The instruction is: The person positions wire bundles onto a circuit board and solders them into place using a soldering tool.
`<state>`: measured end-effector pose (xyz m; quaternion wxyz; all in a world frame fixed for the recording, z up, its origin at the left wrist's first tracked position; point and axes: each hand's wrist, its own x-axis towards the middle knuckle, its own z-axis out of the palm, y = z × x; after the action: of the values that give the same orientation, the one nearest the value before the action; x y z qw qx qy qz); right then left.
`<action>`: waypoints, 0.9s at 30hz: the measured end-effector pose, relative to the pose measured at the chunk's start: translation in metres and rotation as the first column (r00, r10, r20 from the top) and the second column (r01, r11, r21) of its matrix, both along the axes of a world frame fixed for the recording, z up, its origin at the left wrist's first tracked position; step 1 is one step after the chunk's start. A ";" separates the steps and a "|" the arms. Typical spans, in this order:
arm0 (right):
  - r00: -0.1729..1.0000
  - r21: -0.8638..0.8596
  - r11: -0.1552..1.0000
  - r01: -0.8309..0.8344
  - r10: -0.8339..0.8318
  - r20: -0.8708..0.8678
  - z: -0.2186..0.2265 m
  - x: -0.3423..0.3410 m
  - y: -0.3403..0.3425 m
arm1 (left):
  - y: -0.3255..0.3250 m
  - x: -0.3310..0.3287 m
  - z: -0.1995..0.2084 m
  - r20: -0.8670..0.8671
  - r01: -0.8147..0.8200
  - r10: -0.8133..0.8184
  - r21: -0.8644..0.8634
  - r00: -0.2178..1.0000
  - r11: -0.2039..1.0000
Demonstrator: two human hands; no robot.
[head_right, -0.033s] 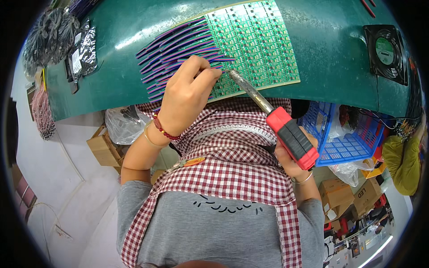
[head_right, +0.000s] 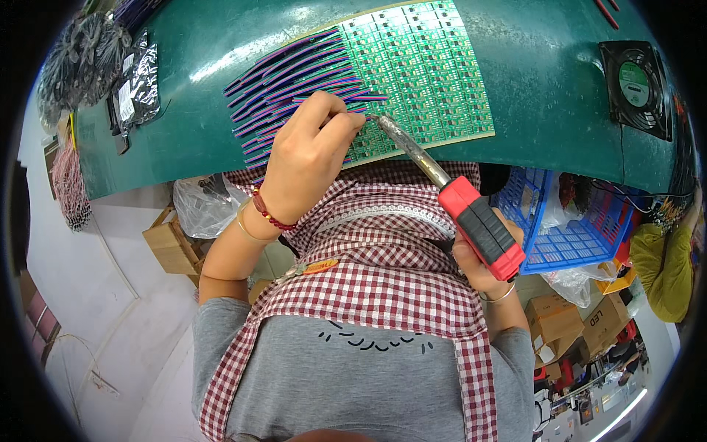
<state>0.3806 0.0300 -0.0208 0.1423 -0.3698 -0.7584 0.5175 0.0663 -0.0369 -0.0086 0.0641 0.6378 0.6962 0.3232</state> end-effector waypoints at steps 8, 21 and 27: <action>0.992 -0.087 0.991 0.099 -0.106 -0.072 0.005 0.003 -0.004 | 0.001 -0.002 0.002 -0.001 0.019 -0.019 -0.025 1.000 0.999; 0.999 -0.033 0.999 -0.006 0.005 -0.032 0.000 0.004 -0.001 | 0.002 -0.005 0.002 -0.017 0.060 -0.060 -0.021 0.998 0.998; 1.000 0.082 0.997 0.005 -0.004 -0.004 -0.002 0.004 -0.006 | 0.003 -0.005 0.004 -0.021 0.076 -0.076 -0.019 0.997 0.997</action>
<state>0.3851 0.0239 -0.0230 0.1598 -0.3645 -0.7778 0.4865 0.0611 -0.0340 -0.0049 0.0747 0.6666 0.6750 0.3073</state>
